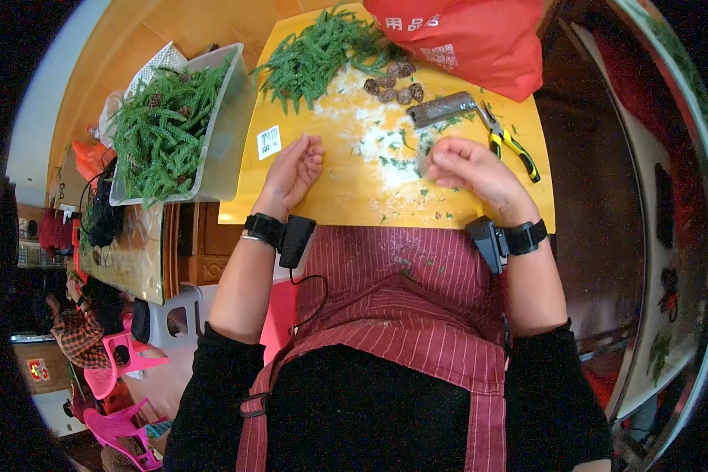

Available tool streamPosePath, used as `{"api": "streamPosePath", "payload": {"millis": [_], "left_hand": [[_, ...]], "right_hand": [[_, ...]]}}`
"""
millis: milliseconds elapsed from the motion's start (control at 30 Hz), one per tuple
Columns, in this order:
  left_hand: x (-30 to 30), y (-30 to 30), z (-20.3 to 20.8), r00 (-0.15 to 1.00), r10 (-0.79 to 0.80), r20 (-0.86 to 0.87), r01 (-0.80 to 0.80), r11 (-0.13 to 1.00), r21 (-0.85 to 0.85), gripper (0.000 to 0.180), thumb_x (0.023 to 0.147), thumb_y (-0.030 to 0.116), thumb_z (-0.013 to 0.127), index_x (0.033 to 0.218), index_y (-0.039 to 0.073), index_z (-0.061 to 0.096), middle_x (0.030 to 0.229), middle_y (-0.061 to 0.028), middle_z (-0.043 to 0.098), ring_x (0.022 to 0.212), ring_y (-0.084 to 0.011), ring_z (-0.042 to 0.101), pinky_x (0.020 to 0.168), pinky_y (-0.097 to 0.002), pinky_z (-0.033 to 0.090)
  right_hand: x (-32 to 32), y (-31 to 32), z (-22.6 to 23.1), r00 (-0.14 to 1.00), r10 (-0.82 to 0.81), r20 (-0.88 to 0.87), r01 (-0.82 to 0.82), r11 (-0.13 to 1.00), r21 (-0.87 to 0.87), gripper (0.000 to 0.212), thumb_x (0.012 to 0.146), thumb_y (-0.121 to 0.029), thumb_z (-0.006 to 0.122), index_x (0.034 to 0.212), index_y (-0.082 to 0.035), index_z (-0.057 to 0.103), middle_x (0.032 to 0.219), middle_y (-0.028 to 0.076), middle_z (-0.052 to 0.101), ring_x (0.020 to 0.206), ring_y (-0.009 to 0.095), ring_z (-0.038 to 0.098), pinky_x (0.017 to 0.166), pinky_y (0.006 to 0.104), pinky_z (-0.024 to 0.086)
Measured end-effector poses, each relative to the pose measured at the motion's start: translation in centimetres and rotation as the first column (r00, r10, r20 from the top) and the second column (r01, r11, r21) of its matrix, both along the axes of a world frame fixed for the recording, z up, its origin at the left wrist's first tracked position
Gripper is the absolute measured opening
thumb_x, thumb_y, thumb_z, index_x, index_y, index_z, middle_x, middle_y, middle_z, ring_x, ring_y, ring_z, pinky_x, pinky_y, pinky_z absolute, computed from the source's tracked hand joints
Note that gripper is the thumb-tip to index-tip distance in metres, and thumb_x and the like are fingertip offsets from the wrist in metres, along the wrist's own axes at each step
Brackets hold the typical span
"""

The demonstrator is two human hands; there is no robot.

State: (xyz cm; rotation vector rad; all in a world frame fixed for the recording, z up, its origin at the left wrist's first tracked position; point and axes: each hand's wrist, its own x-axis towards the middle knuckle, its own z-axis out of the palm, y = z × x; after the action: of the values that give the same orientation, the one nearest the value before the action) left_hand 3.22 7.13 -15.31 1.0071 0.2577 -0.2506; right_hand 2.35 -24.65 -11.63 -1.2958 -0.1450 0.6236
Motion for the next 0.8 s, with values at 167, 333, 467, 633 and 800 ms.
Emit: {"api": "streamPosePath", "payload": {"millis": [167, 333, 467, 633, 800], "left_hand": [[-0.4, 0.7, -0.1, 1.0, -0.014, 0.016, 0.014, 1.0, -0.025, 0.023, 0.093, 0.024, 0.046, 0.095, 0.002, 0.054, 0.078, -0.003, 0.056, 0.063, -0.0088, 0.053, 0.058, -0.0176, 0.047], [-0.1, -0.1, 0.3, 1.0, -0.02, 0.013, 0.02, 0.999, -0.027, 0.023, 0.093, 0.023, 0.046, 0.096, 0.002, 0.054, 0.078, -0.0021, 0.056, 0.063, -0.0088, 0.053, 0.058, -0.0178, 0.047], [-1.3, 0.0, 1.1, 1.0, 0.017, -0.009, -0.017, 1.0, 0.019, 0.024, 0.091, 0.026, 0.049, 0.098, 0.003, 0.053, 0.078, -0.0013, 0.057, 0.065, -0.0078, 0.053, 0.057, -0.0197, 0.044], [-2.1, 1.7, 2.8, 0.996, 0.084, 0.029, -0.083, 0.996, -0.04, 0.023, 0.091, 0.026, 0.05, 0.096, 0.004, 0.055, 0.077, 0.0003, 0.056, 0.067, -0.0085, 0.053, 0.059, -0.021, 0.044], [-2.2, 1.6, 3.7, 0.979, 0.204, 0.024, -0.204, 0.979, -0.018, 0.021, 0.091, 0.025, 0.05, 0.094, 0.005, 0.056, 0.077, 0.0013, 0.055, 0.068, -0.0089, 0.053, 0.061, -0.0217, 0.043]], "right_hand": [[-1.7, 2.5, 1.5, 0.804, 0.593, -0.05, -0.594, 0.804, -0.026, 0.029, 0.089, -0.027, 0.052, 0.106, -0.003, 0.055, 0.098, 0.007, 0.06, 0.089, 0.015, 0.059, 0.08, 0.027, 0.048], [0.9, 6.1, -0.4, 0.846, 0.521, 0.117, -0.489, 0.843, -0.225, 0.033, 0.09, -0.025, 0.05, 0.113, -0.001, 0.052, 0.106, 0.009, 0.058, 0.099, 0.014, 0.055, 0.087, 0.0262, 0.044], [3.5, 7.4, 1.0, 0.992, 0.12, 0.037, -0.116, 0.988, -0.101, 0.031, 0.089, -0.023, 0.052, 0.113, -0.002, 0.052, 0.109, 0.007, 0.058, 0.102, 0.015, 0.054, 0.09, 0.0267, 0.042], [-1.7, 10.4, -0.2, 0.849, 0.521, -0.092, -0.483, 0.834, 0.267, 0.036, 0.091, -0.02, 0.048, 0.12, 0.001, 0.046, 0.118, 0.012, 0.052, 0.106, 0.02, 0.053, 0.093, 0.0314, 0.042], [1.1, 11.9, -2.0, 0.987, 0.13, -0.091, -0.114, 0.981, 0.16, 0.04, 0.09, -0.014, 0.048, 0.126, 0.001, 0.04, 0.121, 0.013, 0.05, 0.111, 0.021, 0.05, 0.096, 0.0319, 0.039]]}}
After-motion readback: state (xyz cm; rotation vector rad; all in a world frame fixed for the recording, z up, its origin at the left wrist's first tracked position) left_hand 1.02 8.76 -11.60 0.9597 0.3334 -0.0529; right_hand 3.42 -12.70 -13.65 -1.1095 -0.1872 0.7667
